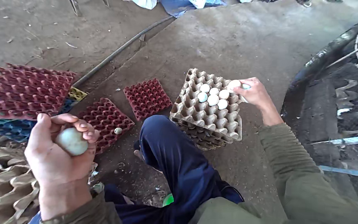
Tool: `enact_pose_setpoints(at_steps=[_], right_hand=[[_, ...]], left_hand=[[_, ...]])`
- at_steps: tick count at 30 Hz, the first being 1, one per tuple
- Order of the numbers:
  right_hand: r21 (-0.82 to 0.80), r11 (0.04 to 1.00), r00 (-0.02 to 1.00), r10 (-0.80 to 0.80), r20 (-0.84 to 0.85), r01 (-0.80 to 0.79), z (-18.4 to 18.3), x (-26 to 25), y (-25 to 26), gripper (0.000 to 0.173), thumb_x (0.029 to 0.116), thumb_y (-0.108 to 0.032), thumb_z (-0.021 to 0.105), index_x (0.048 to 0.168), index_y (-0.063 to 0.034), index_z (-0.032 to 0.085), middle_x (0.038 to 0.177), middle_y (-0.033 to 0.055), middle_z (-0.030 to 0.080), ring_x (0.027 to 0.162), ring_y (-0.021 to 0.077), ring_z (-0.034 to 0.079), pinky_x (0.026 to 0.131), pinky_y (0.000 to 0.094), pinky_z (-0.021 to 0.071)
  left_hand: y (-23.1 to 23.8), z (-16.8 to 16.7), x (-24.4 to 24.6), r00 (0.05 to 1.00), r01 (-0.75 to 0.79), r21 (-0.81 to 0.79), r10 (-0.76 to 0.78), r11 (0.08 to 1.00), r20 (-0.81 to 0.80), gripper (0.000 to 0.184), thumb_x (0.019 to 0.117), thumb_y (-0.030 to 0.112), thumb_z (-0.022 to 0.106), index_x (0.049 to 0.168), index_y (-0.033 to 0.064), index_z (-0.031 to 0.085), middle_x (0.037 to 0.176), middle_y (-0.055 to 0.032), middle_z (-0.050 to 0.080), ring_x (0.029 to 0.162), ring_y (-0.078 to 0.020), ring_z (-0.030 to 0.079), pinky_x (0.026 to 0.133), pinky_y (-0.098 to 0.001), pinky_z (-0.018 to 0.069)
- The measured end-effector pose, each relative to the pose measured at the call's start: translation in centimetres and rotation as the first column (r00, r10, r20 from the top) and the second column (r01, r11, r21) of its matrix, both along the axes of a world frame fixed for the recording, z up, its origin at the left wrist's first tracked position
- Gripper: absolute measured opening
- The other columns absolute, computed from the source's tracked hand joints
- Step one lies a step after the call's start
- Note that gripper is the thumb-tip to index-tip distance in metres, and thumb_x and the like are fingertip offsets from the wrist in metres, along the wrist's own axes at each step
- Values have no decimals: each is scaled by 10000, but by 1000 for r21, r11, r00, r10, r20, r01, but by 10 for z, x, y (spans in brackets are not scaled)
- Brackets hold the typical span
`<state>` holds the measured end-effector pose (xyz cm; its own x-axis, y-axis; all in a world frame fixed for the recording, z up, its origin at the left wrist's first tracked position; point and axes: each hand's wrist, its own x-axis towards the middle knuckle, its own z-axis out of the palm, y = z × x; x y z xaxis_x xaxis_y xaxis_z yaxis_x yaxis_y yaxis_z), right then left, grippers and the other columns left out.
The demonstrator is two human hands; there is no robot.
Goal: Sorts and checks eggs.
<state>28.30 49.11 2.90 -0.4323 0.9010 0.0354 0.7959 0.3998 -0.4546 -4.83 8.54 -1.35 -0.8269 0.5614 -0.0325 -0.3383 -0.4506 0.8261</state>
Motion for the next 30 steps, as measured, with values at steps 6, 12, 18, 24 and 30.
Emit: enact_pose_setpoints(at_steps=[6,12,18,24,30], right_hand=[[-39,997,996,73,57,-71,-6,-22,48,501,911,-476,748,1254,-111,734,1363,234,586,1297,404,522,1047,622,424],[-129,983,967,156,201,-131,-18,-56,62,516,920,-473,744,1294,-118,715,1419,268,514,1292,418,515,1040,619,431],[-190,968,920,222,323,-166,-27,-67,75,512,922,-493,735,1283,-130,725,1399,289,496,1241,412,543,1006,614,456],[-165,974,938,195,287,-153,-19,-46,83,481,931,-475,732,1234,-103,741,1332,283,558,1223,426,551,995,633,448],[-183,977,936,162,311,-108,-20,-24,86,444,940,-472,721,1211,-122,757,1320,285,571,1199,424,568,972,636,452]], left_hand=[[-1,2,1,999,-9,-25,8,1000,-40,606,1104,419,147,835,205,647,665,59,623,548,-47,594,518,-186,518],[0,5,2,999,-29,-38,28,999,-25,604,1106,407,146,816,203,635,647,57,614,538,-48,593,509,-185,516],[-3,3,0,999,-37,-51,35,998,-35,603,1104,399,137,824,199,632,661,53,624,535,-48,599,501,-187,525],[-5,4,2,998,-41,-66,37,997,-52,607,1104,394,138,815,202,637,656,63,621,539,-44,600,501,-180,521],[-7,3,1,997,-33,-77,28,996,-70,595,1101,403,147,821,208,635,657,67,616,535,-40,596,494,-183,520]])
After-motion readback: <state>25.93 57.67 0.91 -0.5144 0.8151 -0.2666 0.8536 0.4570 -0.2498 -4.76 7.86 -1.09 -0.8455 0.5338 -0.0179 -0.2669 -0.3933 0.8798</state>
